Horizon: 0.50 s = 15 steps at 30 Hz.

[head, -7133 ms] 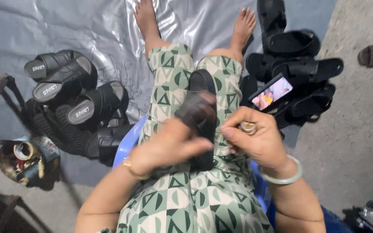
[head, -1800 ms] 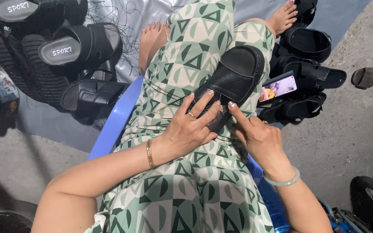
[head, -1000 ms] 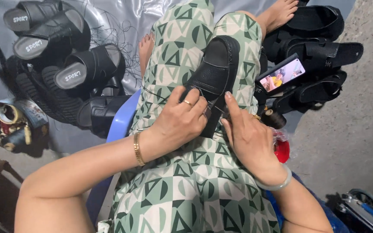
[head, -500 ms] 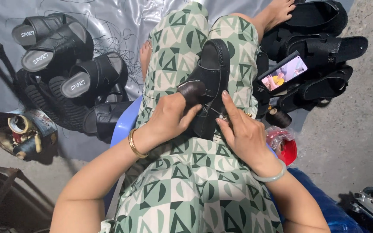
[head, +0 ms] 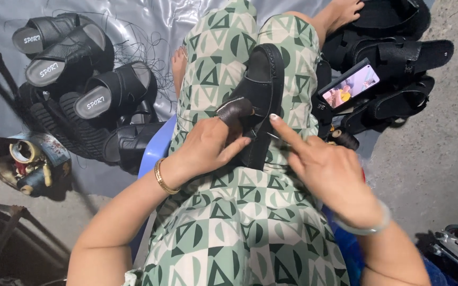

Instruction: Hand-stitching the leather strap of a black sandal using a needle and thread.

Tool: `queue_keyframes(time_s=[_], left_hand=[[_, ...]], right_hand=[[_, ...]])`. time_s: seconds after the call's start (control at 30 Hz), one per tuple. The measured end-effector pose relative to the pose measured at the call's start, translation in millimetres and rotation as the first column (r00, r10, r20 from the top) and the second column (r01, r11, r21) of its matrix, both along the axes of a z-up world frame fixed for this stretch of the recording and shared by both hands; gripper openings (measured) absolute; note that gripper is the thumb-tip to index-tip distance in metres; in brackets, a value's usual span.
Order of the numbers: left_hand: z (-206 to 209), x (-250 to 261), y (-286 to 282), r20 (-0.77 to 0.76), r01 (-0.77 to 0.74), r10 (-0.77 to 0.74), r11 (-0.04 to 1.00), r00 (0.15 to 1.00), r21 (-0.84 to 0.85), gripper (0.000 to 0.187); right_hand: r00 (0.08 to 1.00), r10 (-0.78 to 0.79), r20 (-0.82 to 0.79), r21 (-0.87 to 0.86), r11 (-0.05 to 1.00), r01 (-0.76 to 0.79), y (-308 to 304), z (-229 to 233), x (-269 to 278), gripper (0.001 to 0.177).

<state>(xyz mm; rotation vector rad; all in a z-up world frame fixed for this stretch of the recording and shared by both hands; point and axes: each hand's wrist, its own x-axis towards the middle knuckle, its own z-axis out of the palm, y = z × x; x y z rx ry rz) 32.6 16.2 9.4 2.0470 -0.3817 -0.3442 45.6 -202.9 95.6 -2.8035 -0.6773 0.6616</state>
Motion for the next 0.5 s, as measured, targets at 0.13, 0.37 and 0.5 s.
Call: queue_keyframes(time_s=[0.13,0.37,0.5], left_hand=[[-13,-9,-6,0.14,0.0,-0.018,0.991,0.99,0.132,0.031],[-11,-7,-11,0.24,-0.073,0.05,0.994,0.969,0.087,0.039],[-9,-2,3,0.309,-0.055,0.044,0.998,0.95,0.03,0.016]], right_hand=[[0.965,-0.036,-0.26,-0.301,0.953,-0.045,-20,22,12,0.057],[0.996,0.091,-0.001,-0.303,0.949,-0.087,-62,17,-6,0.048],[0.966,0.071,-0.249,0.282,0.959,0.002,-41,-6,-6,0.031]])
